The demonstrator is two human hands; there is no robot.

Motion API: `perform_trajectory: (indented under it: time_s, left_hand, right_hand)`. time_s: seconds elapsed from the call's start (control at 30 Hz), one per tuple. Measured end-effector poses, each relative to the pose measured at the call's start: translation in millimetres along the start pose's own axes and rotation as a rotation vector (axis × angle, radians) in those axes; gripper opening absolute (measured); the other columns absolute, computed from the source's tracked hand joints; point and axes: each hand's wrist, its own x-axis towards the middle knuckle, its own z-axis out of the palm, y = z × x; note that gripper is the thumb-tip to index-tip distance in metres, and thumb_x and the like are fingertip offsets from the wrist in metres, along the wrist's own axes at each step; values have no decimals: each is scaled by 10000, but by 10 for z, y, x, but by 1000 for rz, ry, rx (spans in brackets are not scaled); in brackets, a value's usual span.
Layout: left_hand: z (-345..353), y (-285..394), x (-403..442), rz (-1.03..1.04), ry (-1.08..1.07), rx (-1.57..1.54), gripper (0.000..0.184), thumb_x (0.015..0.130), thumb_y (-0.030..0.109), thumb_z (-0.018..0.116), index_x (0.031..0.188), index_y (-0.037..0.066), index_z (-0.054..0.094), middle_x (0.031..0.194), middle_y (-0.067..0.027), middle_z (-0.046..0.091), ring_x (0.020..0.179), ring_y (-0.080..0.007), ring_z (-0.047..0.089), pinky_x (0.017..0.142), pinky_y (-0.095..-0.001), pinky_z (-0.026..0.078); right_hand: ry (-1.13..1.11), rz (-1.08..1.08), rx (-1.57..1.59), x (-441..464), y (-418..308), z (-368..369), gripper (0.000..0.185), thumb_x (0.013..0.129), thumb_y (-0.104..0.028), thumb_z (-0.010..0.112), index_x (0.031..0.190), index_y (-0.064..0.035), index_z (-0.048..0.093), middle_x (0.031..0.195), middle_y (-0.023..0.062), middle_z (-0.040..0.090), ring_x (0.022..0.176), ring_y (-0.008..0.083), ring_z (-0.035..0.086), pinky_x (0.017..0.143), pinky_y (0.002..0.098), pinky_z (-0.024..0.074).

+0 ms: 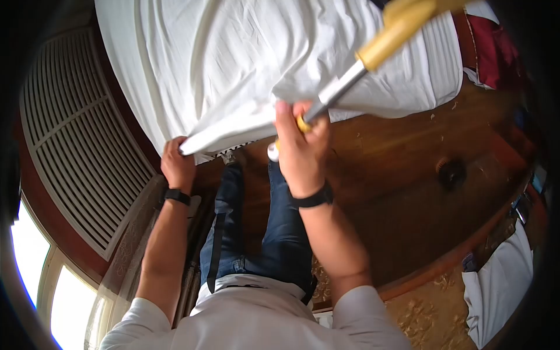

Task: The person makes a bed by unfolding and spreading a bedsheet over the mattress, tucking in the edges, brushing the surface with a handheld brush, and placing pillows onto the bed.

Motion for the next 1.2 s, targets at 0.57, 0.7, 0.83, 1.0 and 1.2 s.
perform_trajectory:
  time_s: [0.57,0.7,0.83,1.0,1.2]
  left_hand:
    - [532,-946,-113,-275,-187,208,380,799,224,665,1124,45,587,1072,-177,620,991,-352,601,844,-440,492]
    - [388,-1518,-708,-504,-119,209,211,785,156,622,977,68,630,1002,-160,649,957,-354,612,827,-444,490]
    - [52,-1982,-1005,-901,-36,55,190,804,96,573,945,62,695,1001,-174,685,942,-343,649,836,-410,507]
    - [-673,-1777,-40,-603,441,-135,214,895,112,564,1061,43,679,1022,-130,707,919,-232,671,829,-339,522]
    - [-1006,-1713,917,-477,474,-595,235,910,21,504,1095,-3,648,858,-68,688,711,-109,654,665,-228,520]
  right_hand:
    - [-702,35,-1367,-752,880,-1864,239,926,-315,598,869,-87,557,684,128,608,637,354,606,546,436,461]
    - [-900,61,-1552,-757,815,-1956,305,915,-380,593,816,-104,511,684,128,616,646,378,606,542,469,461]
    - [-892,-27,-1504,-587,722,-1690,310,922,-382,588,822,-101,502,638,128,590,597,377,583,523,471,451]
    - [-1045,6,-1499,-462,908,-1218,319,936,-383,567,824,-92,498,620,133,581,594,380,576,529,475,440]
    - [-1464,-19,-1534,-468,945,-922,357,940,-422,539,792,-98,522,613,144,590,604,376,593,545,503,455]
